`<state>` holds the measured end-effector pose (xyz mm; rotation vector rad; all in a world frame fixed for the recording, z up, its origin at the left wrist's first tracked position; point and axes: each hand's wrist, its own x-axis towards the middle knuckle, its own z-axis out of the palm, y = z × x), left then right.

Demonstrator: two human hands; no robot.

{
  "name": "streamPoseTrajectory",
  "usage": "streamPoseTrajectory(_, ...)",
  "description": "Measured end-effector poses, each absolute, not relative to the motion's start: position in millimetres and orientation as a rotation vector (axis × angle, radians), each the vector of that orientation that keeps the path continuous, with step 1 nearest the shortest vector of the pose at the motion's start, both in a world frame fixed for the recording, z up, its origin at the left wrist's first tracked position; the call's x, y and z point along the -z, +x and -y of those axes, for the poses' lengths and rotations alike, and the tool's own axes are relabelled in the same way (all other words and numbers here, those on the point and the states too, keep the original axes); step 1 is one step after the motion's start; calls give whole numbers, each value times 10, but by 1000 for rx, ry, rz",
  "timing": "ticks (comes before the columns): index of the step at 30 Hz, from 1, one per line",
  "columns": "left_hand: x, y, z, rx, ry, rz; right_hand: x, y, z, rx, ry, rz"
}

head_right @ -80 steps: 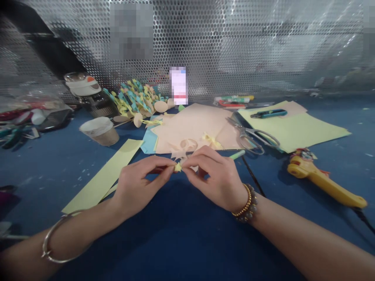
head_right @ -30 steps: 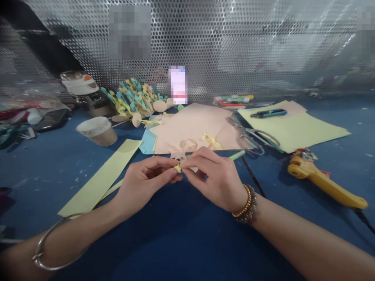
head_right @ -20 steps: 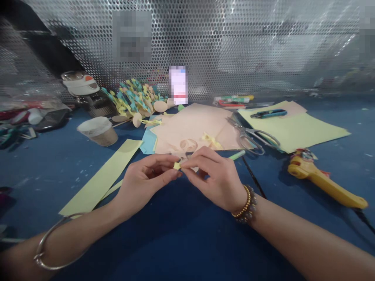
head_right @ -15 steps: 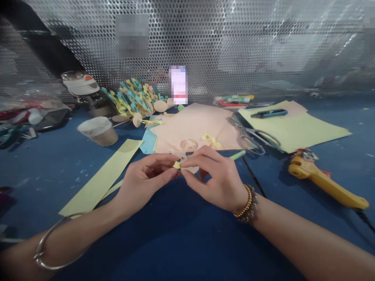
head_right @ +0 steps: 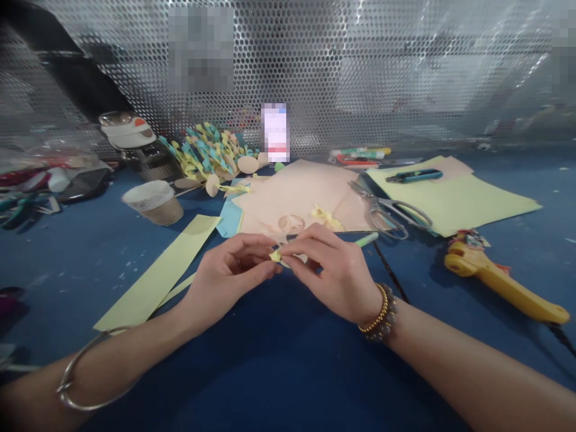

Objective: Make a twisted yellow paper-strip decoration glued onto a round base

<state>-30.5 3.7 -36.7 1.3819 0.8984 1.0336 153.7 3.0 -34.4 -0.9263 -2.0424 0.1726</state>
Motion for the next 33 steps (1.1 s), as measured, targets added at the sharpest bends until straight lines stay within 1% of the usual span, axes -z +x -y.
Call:
streamPoseTrajectory(15, 356, -307, -19, -1015, 1348, -863, 349, 1519, -7, -190, -938, 2021)
streamPoseTrajectory(23, 357, -305, -39, -1046, 1363, -815, 343, 1521, -12, -207, -859, 2001)
streamPoseTrajectory(33, 351, -310, -24, -996, 1301, -847, 358, 1550, -35, -149, -885, 2036)
